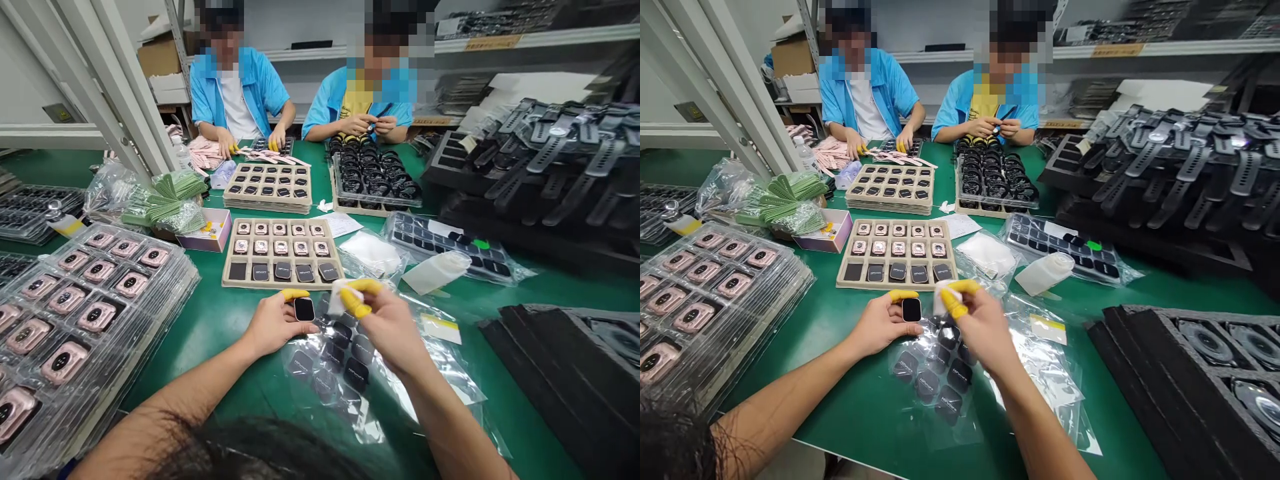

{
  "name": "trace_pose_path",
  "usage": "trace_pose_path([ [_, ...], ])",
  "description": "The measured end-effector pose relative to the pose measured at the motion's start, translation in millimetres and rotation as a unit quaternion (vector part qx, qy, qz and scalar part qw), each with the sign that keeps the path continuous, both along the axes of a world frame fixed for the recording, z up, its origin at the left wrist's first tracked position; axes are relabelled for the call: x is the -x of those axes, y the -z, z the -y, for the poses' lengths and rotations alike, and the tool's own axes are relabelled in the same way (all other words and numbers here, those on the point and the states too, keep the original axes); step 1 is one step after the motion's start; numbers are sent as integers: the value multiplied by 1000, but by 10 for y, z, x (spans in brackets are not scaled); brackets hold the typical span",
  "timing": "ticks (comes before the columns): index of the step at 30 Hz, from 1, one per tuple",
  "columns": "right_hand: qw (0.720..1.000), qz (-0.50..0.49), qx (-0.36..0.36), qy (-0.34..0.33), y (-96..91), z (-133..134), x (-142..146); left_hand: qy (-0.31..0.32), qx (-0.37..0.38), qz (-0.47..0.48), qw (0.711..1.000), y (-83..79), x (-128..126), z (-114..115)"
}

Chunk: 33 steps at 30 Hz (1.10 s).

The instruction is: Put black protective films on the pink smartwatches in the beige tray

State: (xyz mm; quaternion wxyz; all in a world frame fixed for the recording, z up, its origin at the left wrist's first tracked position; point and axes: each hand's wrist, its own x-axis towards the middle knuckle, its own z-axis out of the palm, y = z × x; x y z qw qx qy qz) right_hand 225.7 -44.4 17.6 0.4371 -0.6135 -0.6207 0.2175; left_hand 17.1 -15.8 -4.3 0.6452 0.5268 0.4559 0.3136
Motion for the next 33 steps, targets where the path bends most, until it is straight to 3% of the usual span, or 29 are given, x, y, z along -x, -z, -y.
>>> trace_pose_path([
  [2,995,17,15,-102,21,38,116,5,-18,-5,1000,3,-10,1],
  [5,981,134,-28,-134,86,66,219,7,-33,-3,999,18,-20,2],
  [10,974,159,-89,-137,169,29,221,5,-33,3,999,35,-16,14],
  [16,977,133,-122,-110,241,35,372,14,-156,-108,982,-5,16,18],
  [23,981,171,-77,-57,180,0,181,-5,-14,-29,999,-4,-27,20],
  [28,980,149,-67,-117,209,25,310,7,-53,-21,998,19,-20,10],
  [30,980,158,-64,-106,248,26,373,9,-71,-24,997,29,-17,7],
  [33,983,151,-71,-71,273,-11,346,-7,-43,-33,999,23,-19,11],
])
